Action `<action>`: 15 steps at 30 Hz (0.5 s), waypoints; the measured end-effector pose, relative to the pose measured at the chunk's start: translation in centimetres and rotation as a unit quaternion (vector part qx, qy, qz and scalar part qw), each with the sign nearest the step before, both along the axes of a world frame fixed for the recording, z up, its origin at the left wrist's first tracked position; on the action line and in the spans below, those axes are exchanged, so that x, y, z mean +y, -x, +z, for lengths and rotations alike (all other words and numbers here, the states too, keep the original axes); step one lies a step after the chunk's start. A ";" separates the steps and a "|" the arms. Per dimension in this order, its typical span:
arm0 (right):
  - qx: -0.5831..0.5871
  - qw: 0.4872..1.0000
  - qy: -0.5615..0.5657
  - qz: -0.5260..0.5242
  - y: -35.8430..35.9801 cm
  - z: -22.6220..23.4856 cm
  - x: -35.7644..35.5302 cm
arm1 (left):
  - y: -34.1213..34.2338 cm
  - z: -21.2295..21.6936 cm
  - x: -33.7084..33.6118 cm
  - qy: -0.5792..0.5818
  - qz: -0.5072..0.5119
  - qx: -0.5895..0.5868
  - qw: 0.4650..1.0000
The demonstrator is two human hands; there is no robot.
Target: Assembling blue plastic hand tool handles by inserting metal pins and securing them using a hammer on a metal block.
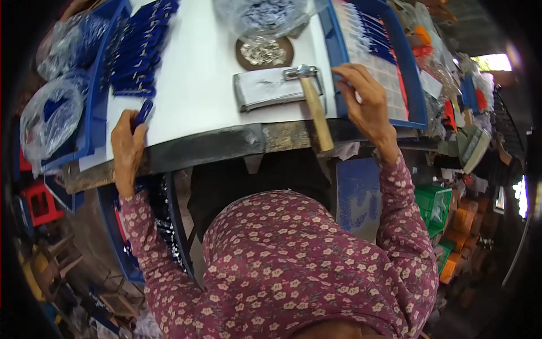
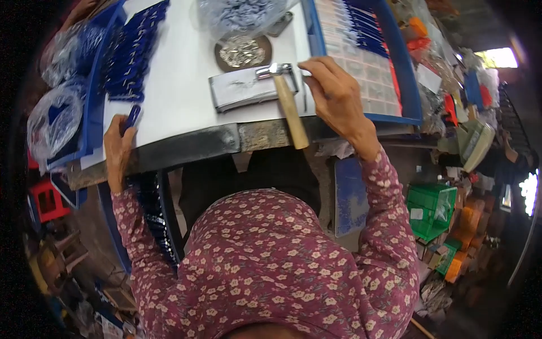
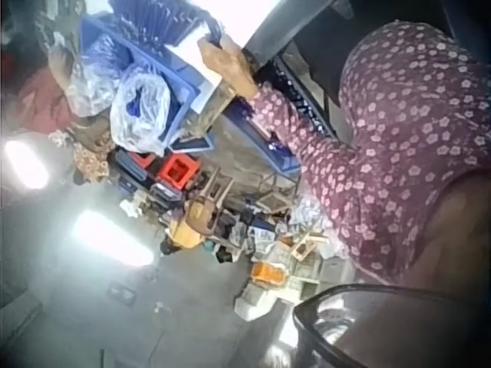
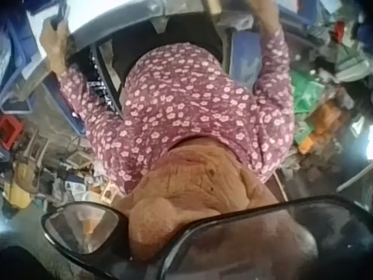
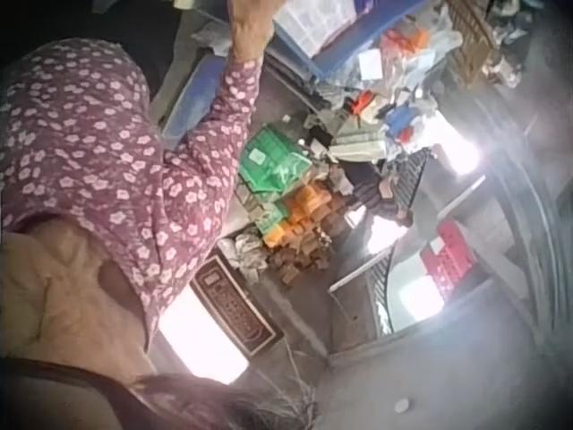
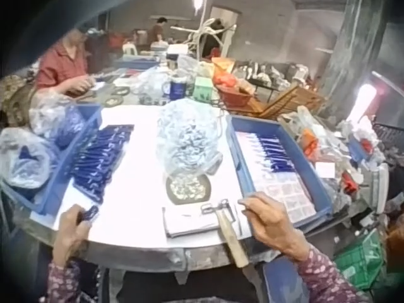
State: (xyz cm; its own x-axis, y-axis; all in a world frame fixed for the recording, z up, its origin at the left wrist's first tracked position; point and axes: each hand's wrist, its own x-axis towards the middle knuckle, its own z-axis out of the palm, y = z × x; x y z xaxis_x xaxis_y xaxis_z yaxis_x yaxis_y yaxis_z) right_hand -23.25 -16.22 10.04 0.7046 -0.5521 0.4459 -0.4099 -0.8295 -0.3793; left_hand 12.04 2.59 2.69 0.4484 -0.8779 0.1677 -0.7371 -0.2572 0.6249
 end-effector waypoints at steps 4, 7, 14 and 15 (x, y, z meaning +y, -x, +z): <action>-0.013 0.999 -0.031 -0.014 -0.8 0.4 3.9 | 1.3 0.8 -0.5 0.019 0.082 0.051 0.995; -0.090 0.991 -0.098 0.014 -2.5 -0.1 6.4 | 3.3 2.0 -0.5 0.074 0.063 0.248 0.964; -0.136 0.950 -0.279 -0.016 -7.1 -2.5 8.2 | 13.0 2.6 -2.4 0.147 -0.039 0.675 0.722; -0.152 0.915 -0.374 -0.026 -7.2 -2.3 8.0 | 14.1 2.4 -2.8 0.145 -0.061 0.702 0.695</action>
